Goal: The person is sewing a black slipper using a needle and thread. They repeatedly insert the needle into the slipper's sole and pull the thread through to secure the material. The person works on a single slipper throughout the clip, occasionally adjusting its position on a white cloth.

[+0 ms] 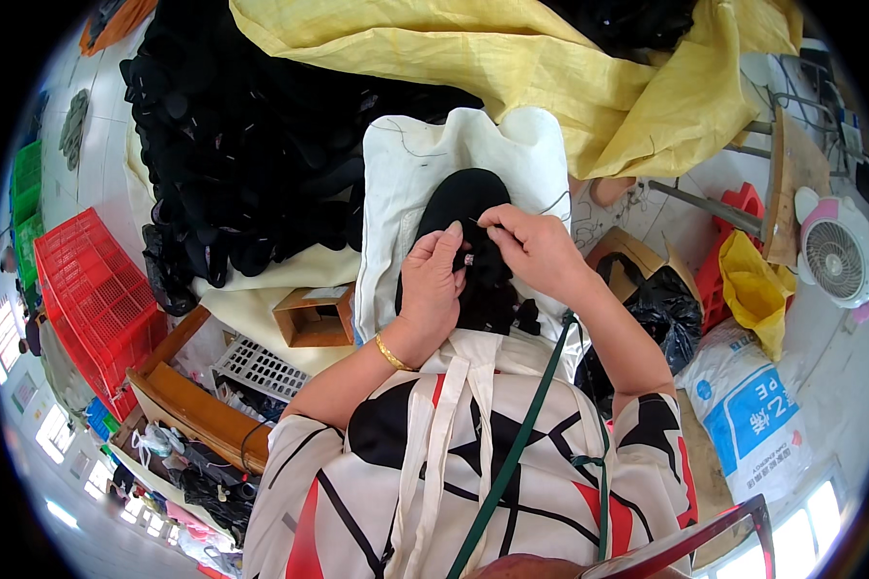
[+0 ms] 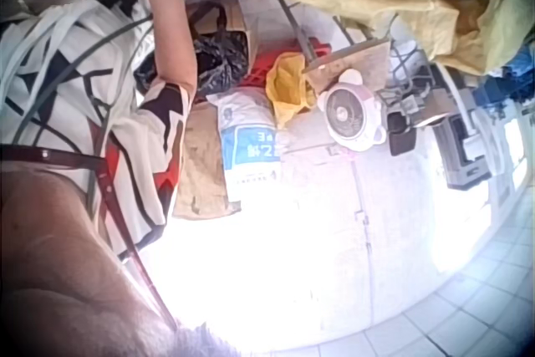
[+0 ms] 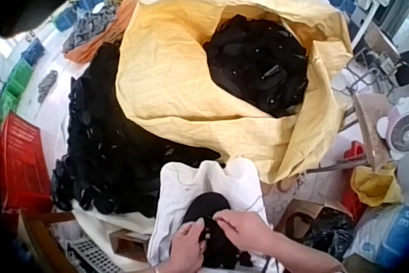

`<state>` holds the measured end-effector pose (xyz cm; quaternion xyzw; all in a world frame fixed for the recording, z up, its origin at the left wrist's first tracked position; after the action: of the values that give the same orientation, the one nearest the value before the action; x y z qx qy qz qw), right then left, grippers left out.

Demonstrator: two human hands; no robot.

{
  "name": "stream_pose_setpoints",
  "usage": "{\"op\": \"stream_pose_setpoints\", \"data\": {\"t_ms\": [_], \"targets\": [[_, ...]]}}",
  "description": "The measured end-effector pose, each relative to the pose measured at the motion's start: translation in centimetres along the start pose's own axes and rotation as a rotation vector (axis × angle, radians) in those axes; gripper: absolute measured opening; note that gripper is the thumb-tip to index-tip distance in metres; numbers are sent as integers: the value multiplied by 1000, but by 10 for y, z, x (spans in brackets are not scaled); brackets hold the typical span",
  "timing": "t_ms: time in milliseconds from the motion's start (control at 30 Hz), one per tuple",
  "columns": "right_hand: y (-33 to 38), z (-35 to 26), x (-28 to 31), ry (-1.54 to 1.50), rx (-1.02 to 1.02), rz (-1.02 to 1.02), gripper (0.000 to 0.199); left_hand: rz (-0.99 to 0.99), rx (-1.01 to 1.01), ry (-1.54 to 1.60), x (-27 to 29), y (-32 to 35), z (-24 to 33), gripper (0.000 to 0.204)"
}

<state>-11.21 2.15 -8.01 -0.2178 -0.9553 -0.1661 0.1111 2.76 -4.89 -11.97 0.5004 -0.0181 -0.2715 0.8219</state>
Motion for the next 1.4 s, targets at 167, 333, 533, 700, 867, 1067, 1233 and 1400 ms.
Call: {"op": "stream_pose_setpoints", "data": {"t_ms": [167,333,533,700,867,1067,1233,1400], "targets": [[3,-2,1,-2,4,0,17,-15,-7,9,1,0,-1,19],[1,-6,2,30,25,-3,17,-19,-7,8,1,1,-1,18],[-4,-4,-5,76,-59,-7,13,-20,-22,-26,1,2,-2,16],[-3,1,-3,-46,-86,-39,12,-17,-22,-1,1,3,0,16],[0,5,-2,-72,-44,-34,11,-15,-6,10,2,1,-2,17],[1,9,-6,-75,40,9,10,-2,13,5,2,1,0,18],[-8,5,-15,-76,-88,11,13,-29,-33,-29,1,-2,-5,18],[-21,-14,-10,171,-89,-77,15,-45,-70,-69,1,1,-8,17]]}}
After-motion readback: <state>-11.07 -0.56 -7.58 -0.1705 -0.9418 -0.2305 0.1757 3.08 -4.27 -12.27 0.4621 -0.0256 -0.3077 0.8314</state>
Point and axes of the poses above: each hand's wrist, its own y-axis away from the middle knuckle, its own x-axis out of the back of the hand, z = x × y, the point moved 7 cm from there along -y, towards the middle knuckle, and after that the axes turned 11 degrees about -y, right-handed, at the moved point
